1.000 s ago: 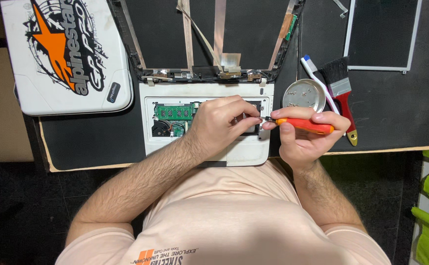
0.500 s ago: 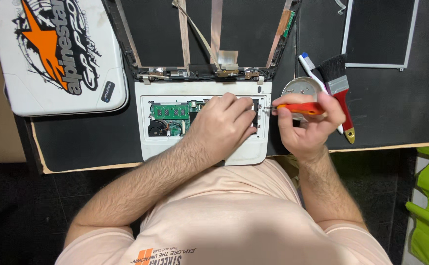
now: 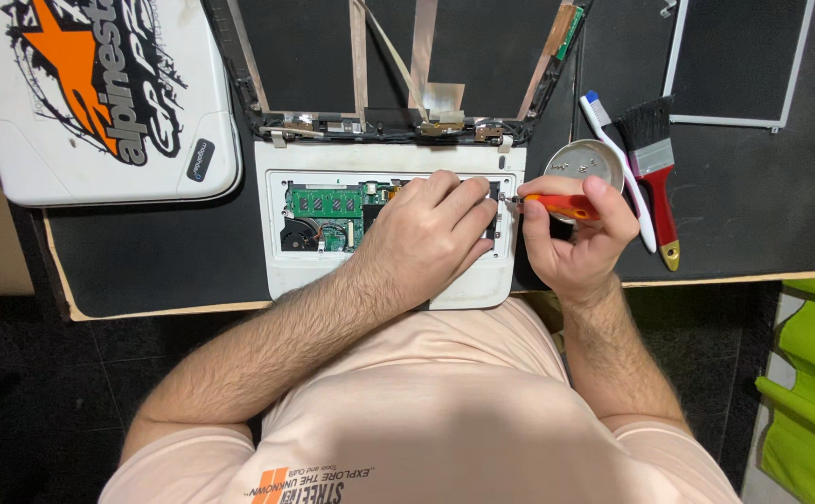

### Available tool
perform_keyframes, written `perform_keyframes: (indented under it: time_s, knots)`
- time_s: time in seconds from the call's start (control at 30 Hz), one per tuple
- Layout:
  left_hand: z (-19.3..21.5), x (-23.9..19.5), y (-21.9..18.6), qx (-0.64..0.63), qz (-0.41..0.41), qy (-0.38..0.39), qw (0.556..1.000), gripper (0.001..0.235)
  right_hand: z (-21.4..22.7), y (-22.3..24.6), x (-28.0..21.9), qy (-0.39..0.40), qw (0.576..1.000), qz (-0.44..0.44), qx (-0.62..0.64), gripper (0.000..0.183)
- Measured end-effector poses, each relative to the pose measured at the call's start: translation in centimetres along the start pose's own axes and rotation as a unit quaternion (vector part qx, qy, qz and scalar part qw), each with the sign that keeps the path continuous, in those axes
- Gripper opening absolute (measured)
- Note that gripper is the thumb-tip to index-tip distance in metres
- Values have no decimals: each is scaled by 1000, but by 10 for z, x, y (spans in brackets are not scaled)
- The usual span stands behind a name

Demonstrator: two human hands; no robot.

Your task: The person uses a screwdriver to remove screws from the internal components of a disassembled laptop. They then place a metal cover plate over the hard drive and secure it with screws. Finally, they pick up a black plastic casing part.

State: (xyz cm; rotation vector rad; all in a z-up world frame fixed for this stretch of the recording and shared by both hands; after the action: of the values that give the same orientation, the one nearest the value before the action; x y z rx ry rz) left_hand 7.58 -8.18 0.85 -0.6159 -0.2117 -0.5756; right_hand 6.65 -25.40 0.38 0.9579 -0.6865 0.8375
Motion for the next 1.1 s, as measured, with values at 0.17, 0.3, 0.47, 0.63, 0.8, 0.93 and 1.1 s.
perform_keyframes:
  time_s: [0.17,0.3,0.47,0.63,0.8,0.93,1.1]
  knots:
    - [1,0,0,4,-5,8,1000,34,-1,-1,-3,-1,1000,8,-4,58]
    - [1,0,-2,8,-7,12,1000,32,0,-1,-2,-2,1000,15,-5,58]
    - [1,0,-2,8,-4,11,1000,30,-1,0,-1,-4,1000,16,-4,58]
    - [2,1,-3,11,-3,10,1000,29,-1,0,-2,-4,1000,15,-4,58]
    - [2,1,-2,13,-2,13,1000,29,-2,0,-3,-3,1000,15,-1,58]
    - [0,0,-1,14,-3,15,1000,30,-1,0,-3,-5,1000,15,3,57]
    - [-3,-2,-1,18,-2,20,1000,36,-2,4,5,3,1000,8,-9,50]
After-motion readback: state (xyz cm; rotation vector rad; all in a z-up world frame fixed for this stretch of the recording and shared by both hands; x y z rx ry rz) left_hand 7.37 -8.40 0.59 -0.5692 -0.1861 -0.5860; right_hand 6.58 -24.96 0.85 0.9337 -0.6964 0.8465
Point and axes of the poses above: each hand's wrist, its own x-axis towards the middle knuckle, its own z-axis out of the back of the hand, y = z × x, the point moved 10 cm from there along x, towards the middle knuckle, and after that the axes turned 13 degrees about z, right-handed, at the moved point
